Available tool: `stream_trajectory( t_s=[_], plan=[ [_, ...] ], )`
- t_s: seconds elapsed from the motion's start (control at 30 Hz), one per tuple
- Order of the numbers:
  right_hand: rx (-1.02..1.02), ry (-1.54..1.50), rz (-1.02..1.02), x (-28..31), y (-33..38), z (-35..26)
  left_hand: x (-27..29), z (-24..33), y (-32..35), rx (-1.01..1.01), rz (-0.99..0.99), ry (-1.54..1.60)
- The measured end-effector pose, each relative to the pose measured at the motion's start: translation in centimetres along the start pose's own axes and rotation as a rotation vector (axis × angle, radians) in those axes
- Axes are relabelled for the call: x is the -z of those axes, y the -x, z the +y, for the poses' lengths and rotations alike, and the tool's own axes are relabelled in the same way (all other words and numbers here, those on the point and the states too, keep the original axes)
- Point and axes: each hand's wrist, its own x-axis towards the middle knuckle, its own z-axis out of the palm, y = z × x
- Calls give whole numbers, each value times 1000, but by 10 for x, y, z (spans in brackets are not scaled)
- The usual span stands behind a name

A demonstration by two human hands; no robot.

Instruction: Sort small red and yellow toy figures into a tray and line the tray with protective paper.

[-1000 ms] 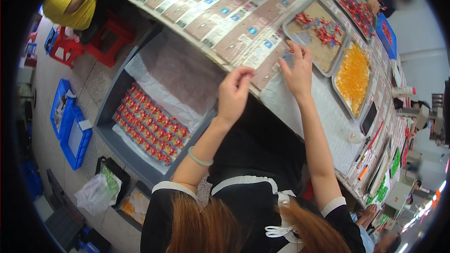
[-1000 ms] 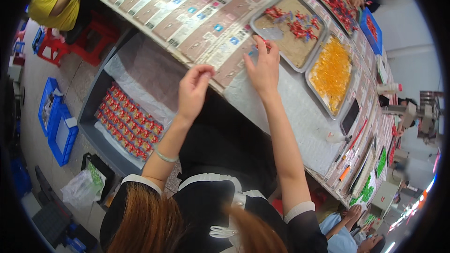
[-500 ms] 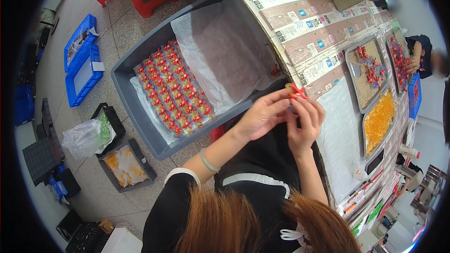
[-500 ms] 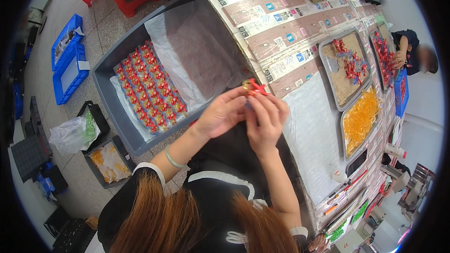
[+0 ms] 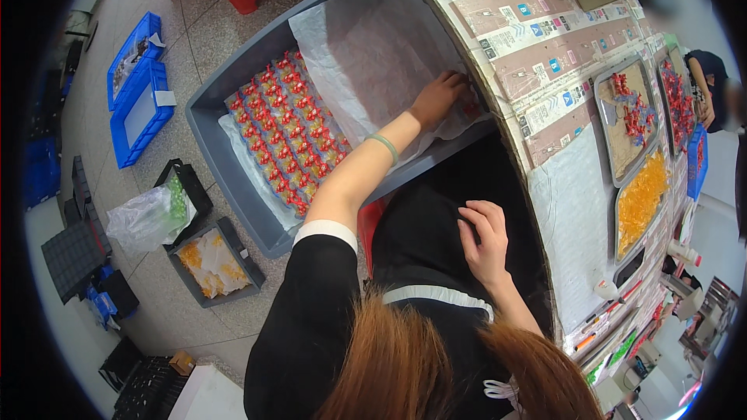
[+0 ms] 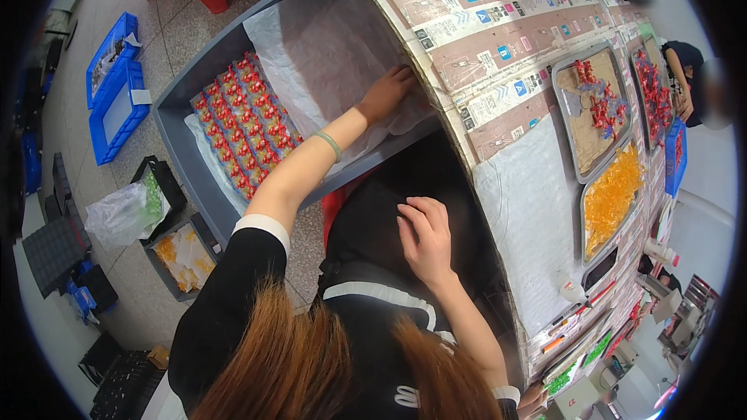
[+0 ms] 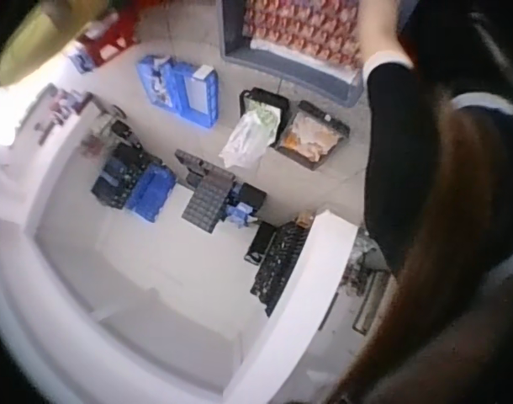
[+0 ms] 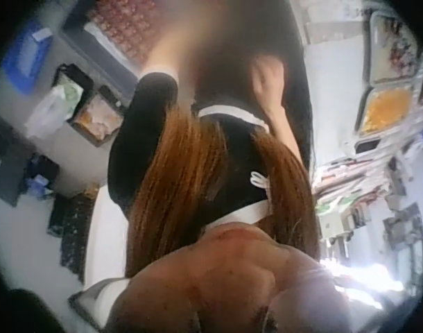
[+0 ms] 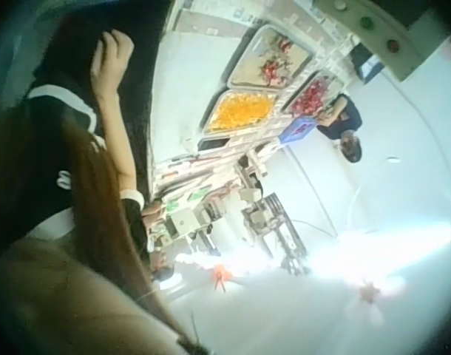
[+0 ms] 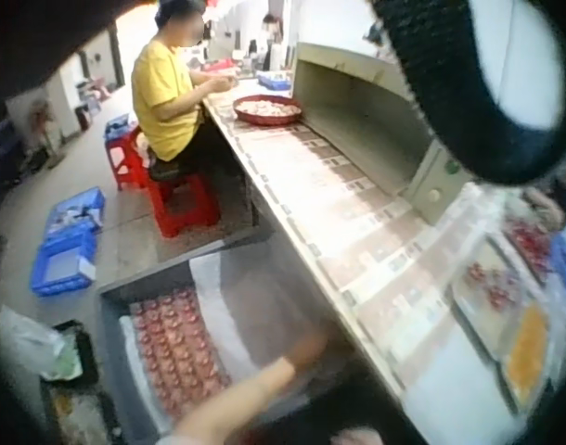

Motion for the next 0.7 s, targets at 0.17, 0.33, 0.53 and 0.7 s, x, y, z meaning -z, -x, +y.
stream_trajectory(
  t_s=[0.17,0.33,0.53,0.7],
  plan=[
    [-69,3,50,-1,2,6,-16,-5,11,156,20,16],
    [-112,16,99,10,0,7,-30,-4,-7,113,4,-54],
    [-52,-52,148,29,6,11,7,10,-6,256,244,71],
    [-97,-66,340,49,38,11,82,67,-41,375,828,-33]
  ],
)
